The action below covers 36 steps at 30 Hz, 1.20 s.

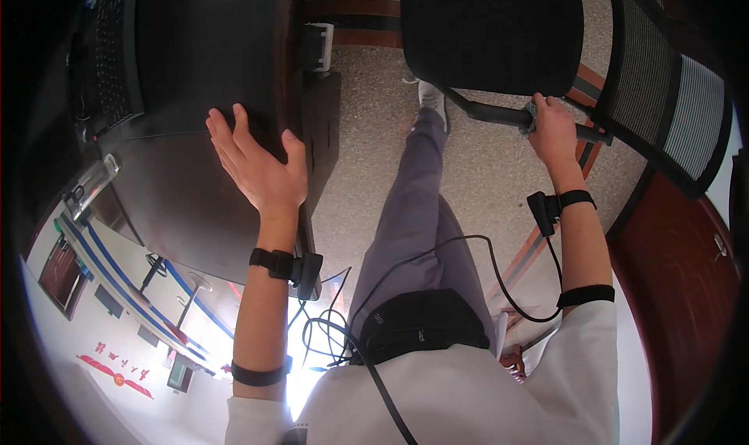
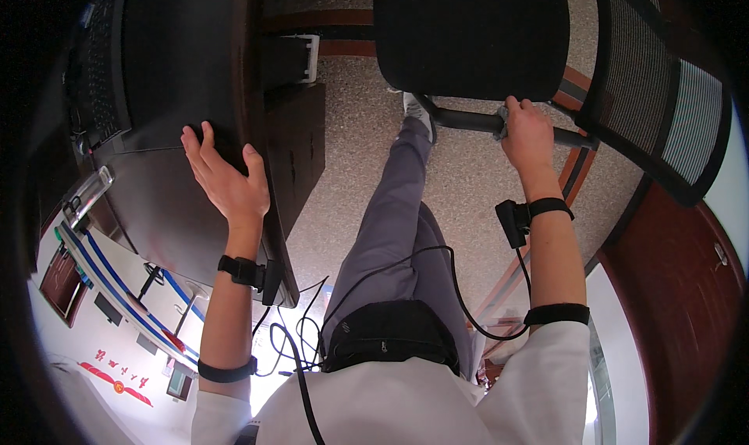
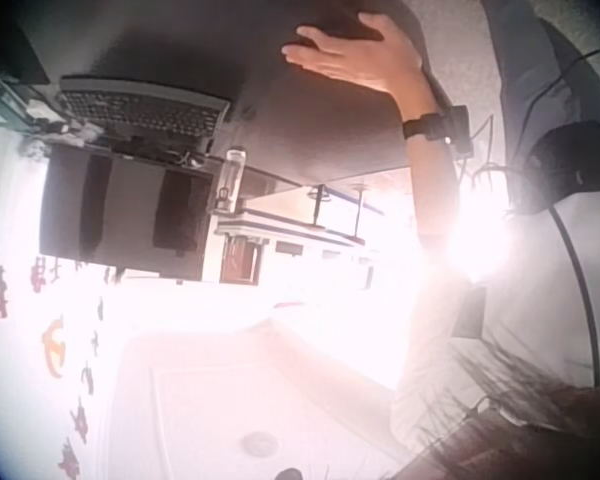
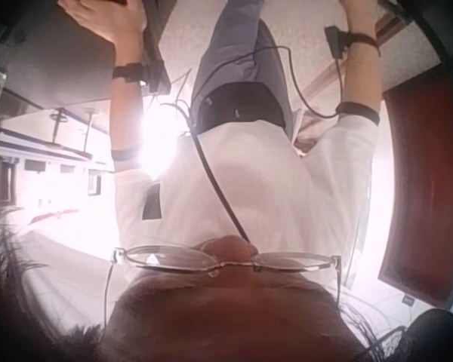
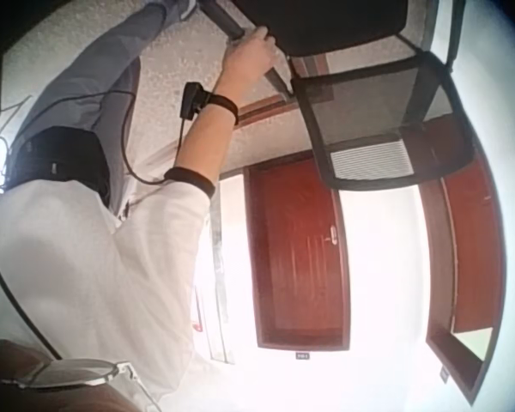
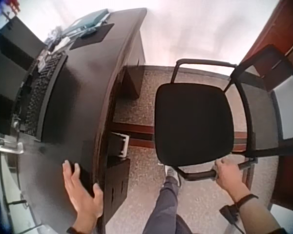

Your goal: The recorder wipes a desk, an office chair, and a wooden armchair with a cloth.

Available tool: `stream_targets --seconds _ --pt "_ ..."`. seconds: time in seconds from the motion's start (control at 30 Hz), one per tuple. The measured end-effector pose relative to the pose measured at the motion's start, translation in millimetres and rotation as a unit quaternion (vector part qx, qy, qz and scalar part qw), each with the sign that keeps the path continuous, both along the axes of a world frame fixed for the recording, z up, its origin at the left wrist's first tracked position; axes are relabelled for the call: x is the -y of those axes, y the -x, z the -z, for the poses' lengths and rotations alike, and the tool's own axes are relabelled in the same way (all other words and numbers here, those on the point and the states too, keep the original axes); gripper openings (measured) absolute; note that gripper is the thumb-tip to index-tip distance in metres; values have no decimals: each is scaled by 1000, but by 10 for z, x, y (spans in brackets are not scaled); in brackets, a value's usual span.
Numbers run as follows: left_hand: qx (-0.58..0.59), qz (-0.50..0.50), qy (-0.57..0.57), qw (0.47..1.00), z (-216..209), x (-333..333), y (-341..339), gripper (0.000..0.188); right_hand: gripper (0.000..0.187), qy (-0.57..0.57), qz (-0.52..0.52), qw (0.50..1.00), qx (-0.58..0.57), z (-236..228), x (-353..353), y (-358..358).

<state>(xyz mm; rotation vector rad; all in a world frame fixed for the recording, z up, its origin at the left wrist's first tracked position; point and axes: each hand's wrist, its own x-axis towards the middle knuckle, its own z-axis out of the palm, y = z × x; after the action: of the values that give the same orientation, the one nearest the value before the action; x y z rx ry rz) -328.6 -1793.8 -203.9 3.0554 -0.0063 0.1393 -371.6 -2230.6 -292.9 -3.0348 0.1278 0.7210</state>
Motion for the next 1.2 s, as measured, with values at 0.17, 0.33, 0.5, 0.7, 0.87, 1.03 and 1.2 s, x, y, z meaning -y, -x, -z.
stream_targets --seconds 0.17,0.33,0.5,0.7,0.87,1.03,1.2 --pt "4 2 1 1000 3 -1 0 73 45 4 -4 1000 -4 -6 -9 -6" --pt "25 12 -1 1000 -8 7 -5 67 46 21 1 1000 -15 -47 -49 -38" --pt "19 9 -3 1000 12 24 1 66 49 29 -1 999 -25 -18 -23 -21" --pt "21 9 -2 1000 -1 17 8 67 51 14 5 1000 -17 -48 -29 -24" --pt "18 6 -6 1000 -5 12 2 67 49 18 4 1000 -17 -27 -29 -19" --pt "19 8 -5 1000 5 1 5 67 48 17 3 1000 -17 -34 -36 -26" --pt "17 6 -4 1000 1 4 7 67 49 16 7 1000 -10 -28 -42 -21"
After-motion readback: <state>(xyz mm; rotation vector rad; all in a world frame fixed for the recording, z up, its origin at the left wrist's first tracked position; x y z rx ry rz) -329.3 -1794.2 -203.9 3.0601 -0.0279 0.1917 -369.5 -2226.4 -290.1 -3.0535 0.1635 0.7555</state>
